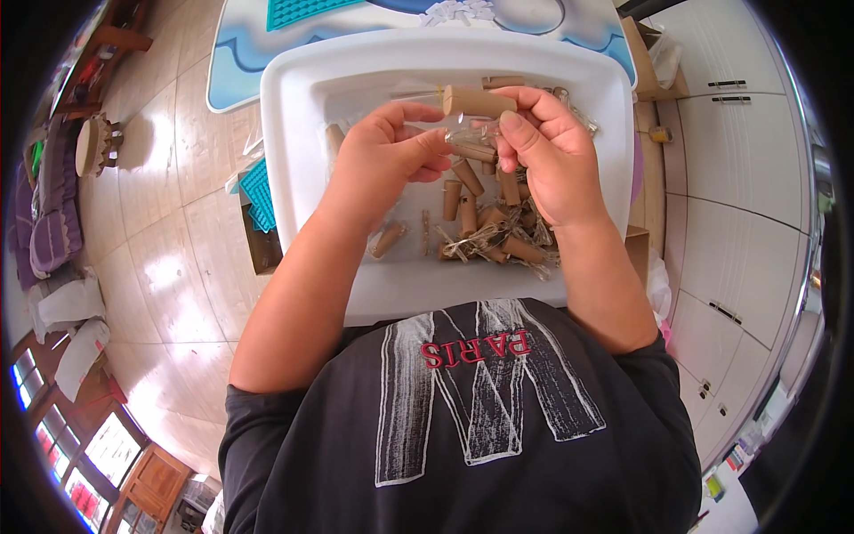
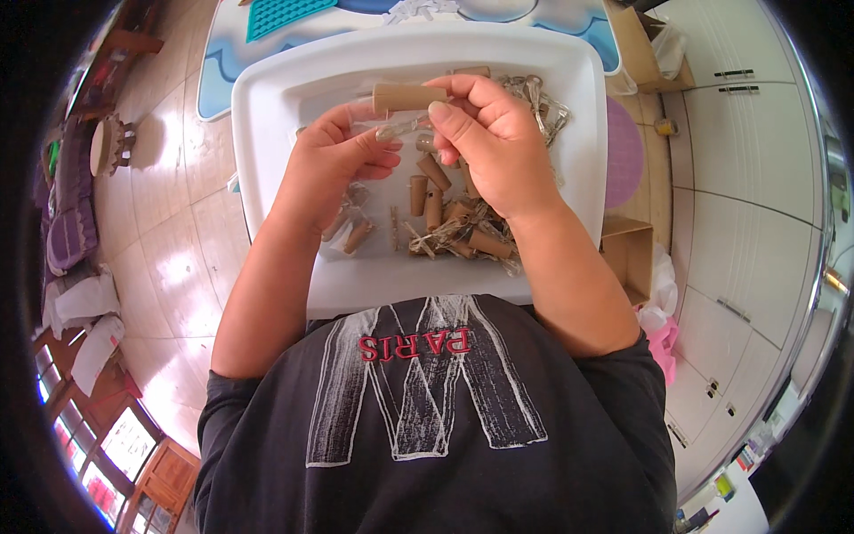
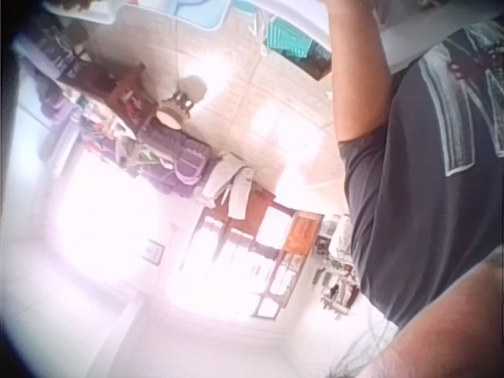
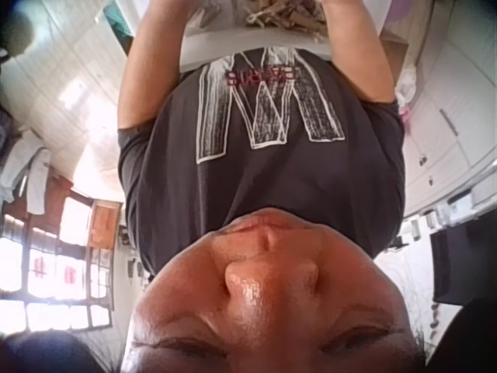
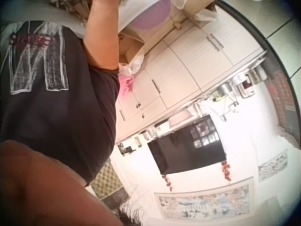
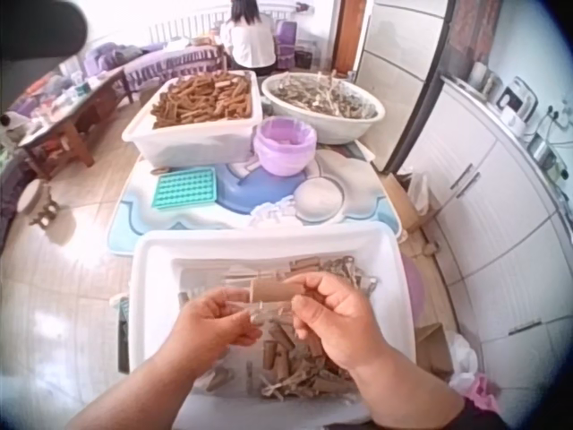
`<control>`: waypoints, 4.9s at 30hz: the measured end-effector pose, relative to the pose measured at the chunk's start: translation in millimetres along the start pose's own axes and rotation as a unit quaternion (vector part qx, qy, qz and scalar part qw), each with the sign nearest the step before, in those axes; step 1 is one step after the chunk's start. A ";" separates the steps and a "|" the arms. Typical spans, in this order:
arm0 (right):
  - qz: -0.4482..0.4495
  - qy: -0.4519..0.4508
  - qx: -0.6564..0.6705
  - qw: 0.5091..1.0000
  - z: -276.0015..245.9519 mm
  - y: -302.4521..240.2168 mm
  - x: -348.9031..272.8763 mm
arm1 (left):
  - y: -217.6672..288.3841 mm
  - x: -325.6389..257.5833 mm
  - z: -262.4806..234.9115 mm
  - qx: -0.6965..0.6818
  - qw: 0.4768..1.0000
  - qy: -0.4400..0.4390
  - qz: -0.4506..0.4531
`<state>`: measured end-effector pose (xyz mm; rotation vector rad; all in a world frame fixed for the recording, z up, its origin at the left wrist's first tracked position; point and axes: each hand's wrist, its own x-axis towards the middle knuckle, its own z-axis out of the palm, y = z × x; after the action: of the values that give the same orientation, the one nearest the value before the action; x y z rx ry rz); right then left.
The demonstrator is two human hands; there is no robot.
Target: The person repeatedly picks up small cylindrical wooden corks from a white plastic bin and wraps each one individually in a small clear plastic bag. The person handles the corks one at a time, manipulating the plastic to enclose the cork before placing it back into the bin.
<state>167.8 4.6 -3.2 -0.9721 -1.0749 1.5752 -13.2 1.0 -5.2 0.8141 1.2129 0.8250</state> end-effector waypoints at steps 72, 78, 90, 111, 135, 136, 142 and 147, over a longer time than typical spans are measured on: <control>0.002 -0.015 -0.298 0.954 -3.0 7.3 -3.8 | -11.6 1.8 4.9 -0.042 0.999 -0.010 -0.006; -0.228 0.049 -0.381 0.895 3.9 9.3 0.5 | -15.2 -0.4 13.1 -0.026 0.999 -0.022 0.017; -0.191 0.137 -0.327 0.915 -3.3 19.8 10.3 | -18.2 -8.2 25.3 0.018 0.997 -0.050 0.056; -0.126 0.215 -0.190 0.950 -2.6 11.1 8.6 | -12.8 -10.2 25.5 -0.038 0.997 -0.027 0.058; 0.071 0.028 -0.044 0.996 -6.4 8.1 1.0 | -4.6 -4.7 7.4 -0.036 0.994 0.015 0.098; 0.070 0.026 -0.055 0.996 -3.3 7.9 1.3 | -5.0 -4.5 6.7 -0.027 0.995 0.011 0.098; 0.080 0.021 -0.057 0.995 -7.1 9.1 0.3 | -6.1 -4.7 7.2 -0.053 0.994 -0.001 0.092; 0.080 0.031 -0.007 0.996 -6.8 11.6 1.3 | -5.3 -4.6 7.0 -0.066 0.994 0.002 0.086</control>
<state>170.8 5.4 -16.4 -1.1328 -0.9876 1.6560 -6.5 -6.2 -6.6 0.8160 1.0902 1.0364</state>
